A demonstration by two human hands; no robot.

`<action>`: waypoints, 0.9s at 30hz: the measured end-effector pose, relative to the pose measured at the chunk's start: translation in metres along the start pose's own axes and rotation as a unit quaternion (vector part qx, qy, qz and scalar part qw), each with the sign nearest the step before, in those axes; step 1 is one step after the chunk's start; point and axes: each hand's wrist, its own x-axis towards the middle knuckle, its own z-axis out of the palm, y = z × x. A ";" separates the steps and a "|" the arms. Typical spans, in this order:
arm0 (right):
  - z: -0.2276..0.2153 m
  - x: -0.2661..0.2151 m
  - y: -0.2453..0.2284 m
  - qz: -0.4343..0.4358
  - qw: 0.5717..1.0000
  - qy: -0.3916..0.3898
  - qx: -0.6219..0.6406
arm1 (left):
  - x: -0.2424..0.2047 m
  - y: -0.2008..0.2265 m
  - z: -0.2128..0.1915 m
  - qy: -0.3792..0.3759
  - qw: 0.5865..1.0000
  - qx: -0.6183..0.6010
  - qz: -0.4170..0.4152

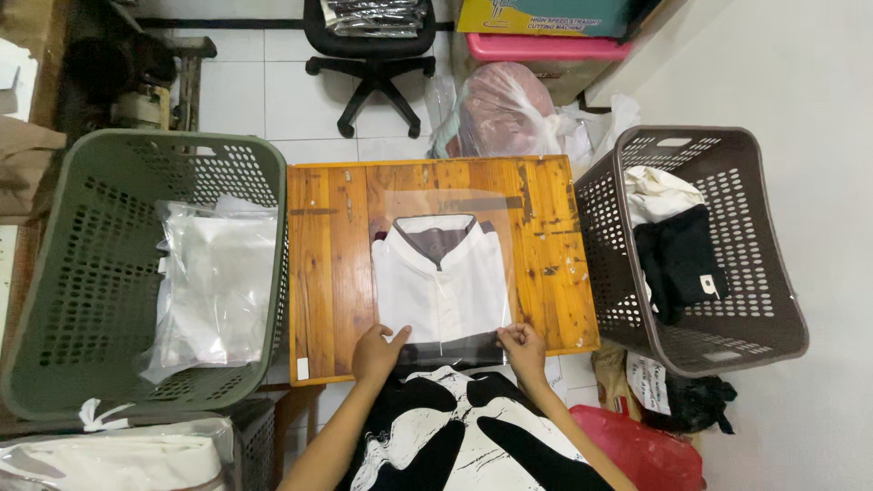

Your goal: The person picks up a plastic bag from a basket, places a folded shirt inside the bag, and then puts the bagged shirt into another basket with other items.

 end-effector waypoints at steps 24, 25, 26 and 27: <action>0.004 -0.028 0.000 -0.044 0.970 0.157 -0.183 | 0.049 -0.122 0.067 0.052 0.976 -0.211 -0.021; 0.003 -0.026 0.004 -0.042 0.970 0.157 -0.182 | 0.046 -0.120 0.064 0.052 0.976 -0.209 -0.021; 0.002 -0.024 0.008 -0.034 0.973 0.156 -0.170 | 0.044 -0.118 0.061 0.045 0.977 -0.206 -0.025; 0.001 -0.023 0.013 -0.025 0.975 0.155 -0.157 | 0.041 -0.116 0.058 0.037 0.978 -0.202 -0.028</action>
